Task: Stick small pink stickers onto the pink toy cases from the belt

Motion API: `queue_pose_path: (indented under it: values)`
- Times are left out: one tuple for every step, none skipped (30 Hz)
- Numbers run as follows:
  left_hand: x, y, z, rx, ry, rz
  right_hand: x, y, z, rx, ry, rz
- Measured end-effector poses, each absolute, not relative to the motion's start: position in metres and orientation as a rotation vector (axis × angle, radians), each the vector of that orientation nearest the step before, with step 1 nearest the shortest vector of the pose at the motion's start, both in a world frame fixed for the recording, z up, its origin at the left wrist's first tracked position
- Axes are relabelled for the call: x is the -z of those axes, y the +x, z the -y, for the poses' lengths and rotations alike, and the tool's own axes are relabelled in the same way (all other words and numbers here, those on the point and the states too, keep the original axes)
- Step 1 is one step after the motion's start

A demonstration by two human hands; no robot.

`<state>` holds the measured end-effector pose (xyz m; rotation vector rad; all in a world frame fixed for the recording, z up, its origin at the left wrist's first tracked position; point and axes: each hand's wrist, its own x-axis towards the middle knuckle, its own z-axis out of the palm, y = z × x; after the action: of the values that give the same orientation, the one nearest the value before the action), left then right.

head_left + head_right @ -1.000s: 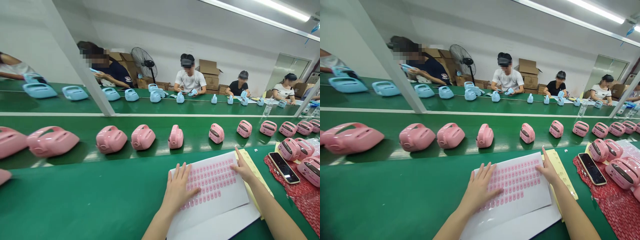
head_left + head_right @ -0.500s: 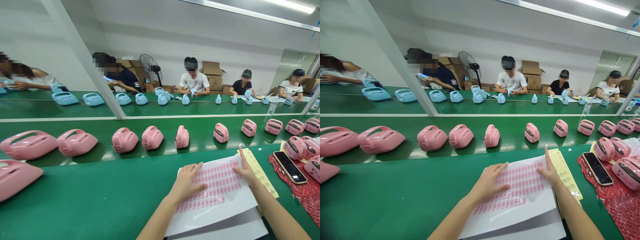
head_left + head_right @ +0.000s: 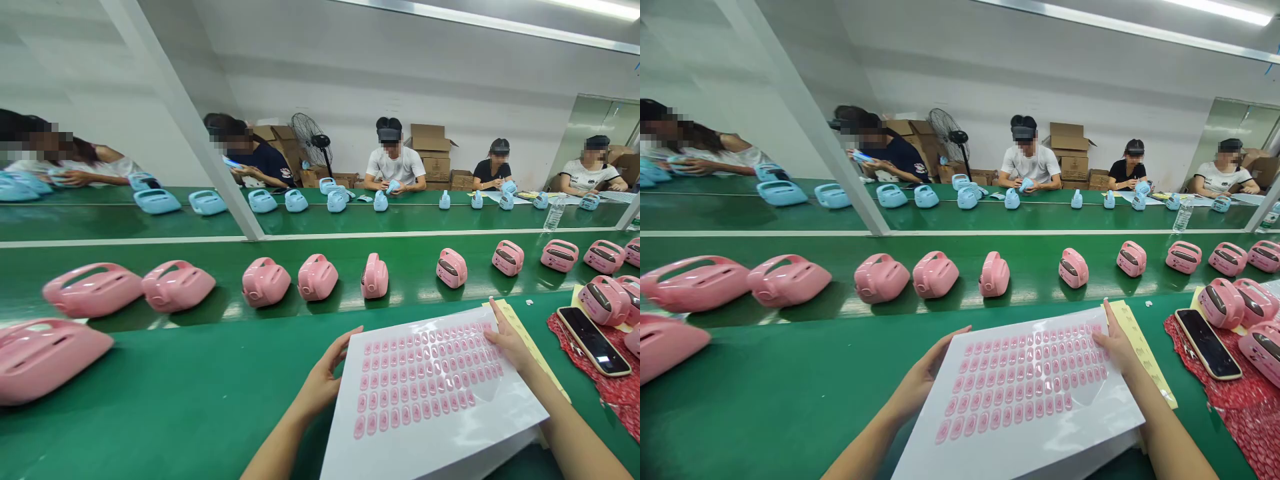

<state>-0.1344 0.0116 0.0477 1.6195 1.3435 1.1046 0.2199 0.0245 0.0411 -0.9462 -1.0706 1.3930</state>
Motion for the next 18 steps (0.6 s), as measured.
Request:
queue_pose_path:
  values:
    - [-0.049,-0.135,-0.009,-1.156,1.644,-1.338,-0.042,0.22,-0.025,-1.406,-0.953,1.046]
    - [-0.052,-0.137,-0.006,-1.18,1.674,-1.305,-0.043,0.221,-0.025,-1.422,-0.959,1.016]
    - [-0.056,-0.139,-0.004,-1.174,1.704,-1.247,-0.045,0.221,-0.024,-1.446,-0.961,0.991]
    - [-0.06,-0.141,-0.002,-1.131,1.732,-1.178,-0.047,0.222,-0.023,-1.474,-0.961,0.98]
    - [-0.064,-0.144,-0.001,-1.068,1.763,-1.131,-0.049,0.222,-0.021,-1.503,-0.957,0.975]
    - [-0.067,-0.146,0.001,-1.004,1.804,-1.13,-0.052,0.221,-0.02,-1.526,-0.952,0.972]
    - [-0.07,-0.148,0.003,-0.949,1.846,-1.149,-0.055,0.221,-0.019,-1.542,-0.946,0.972]
    - [-0.071,-0.148,0.004,-0.914,1.891,-1.184,-0.057,0.22,-0.017,-1.553,-0.94,0.975]
    - [-0.071,-0.149,0.006,-0.899,1.934,-1.22,-0.059,0.22,-0.016,-1.558,-0.933,0.983]
    - [-0.071,-0.148,0.007,-0.898,1.968,-1.242,-0.06,0.219,-0.016,-1.559,-0.925,0.996]
    - [-0.071,-0.147,0.008,-0.909,1.991,-1.25,-0.061,0.218,-0.015,-1.56,-0.916,1.012]
    - [-0.07,-0.146,0.009,-0.927,2.005,-1.253,-0.061,0.218,-0.015,-1.559,-0.907,1.032]
    - [-0.07,-0.145,0.01,-0.967,2.011,-1.259,-0.061,0.218,-0.015,-1.556,-0.899,1.055]
    - [-0.07,-0.143,0.011,-1.014,2.014,-1.268,-0.061,0.217,-0.015,-1.548,-0.897,1.077]
    - [-0.072,-0.14,0.012,-1.06,2.018,-1.283,-0.061,0.217,-0.016,-1.535,-0.902,1.099]
    - [-0.074,-0.137,0.014,-1.107,2.024,-1.301,-0.061,0.217,-0.016,-1.523,-0.914,1.118]
    - [-0.076,-0.134,0.017,-1.15,2.026,-1.314,-0.061,0.216,-0.016,-1.515,-0.93,1.135]
    - [-0.079,-0.13,0.02,-1.183,2.018,-1.319,-0.062,0.216,-0.016,-1.509,-0.947,1.15]
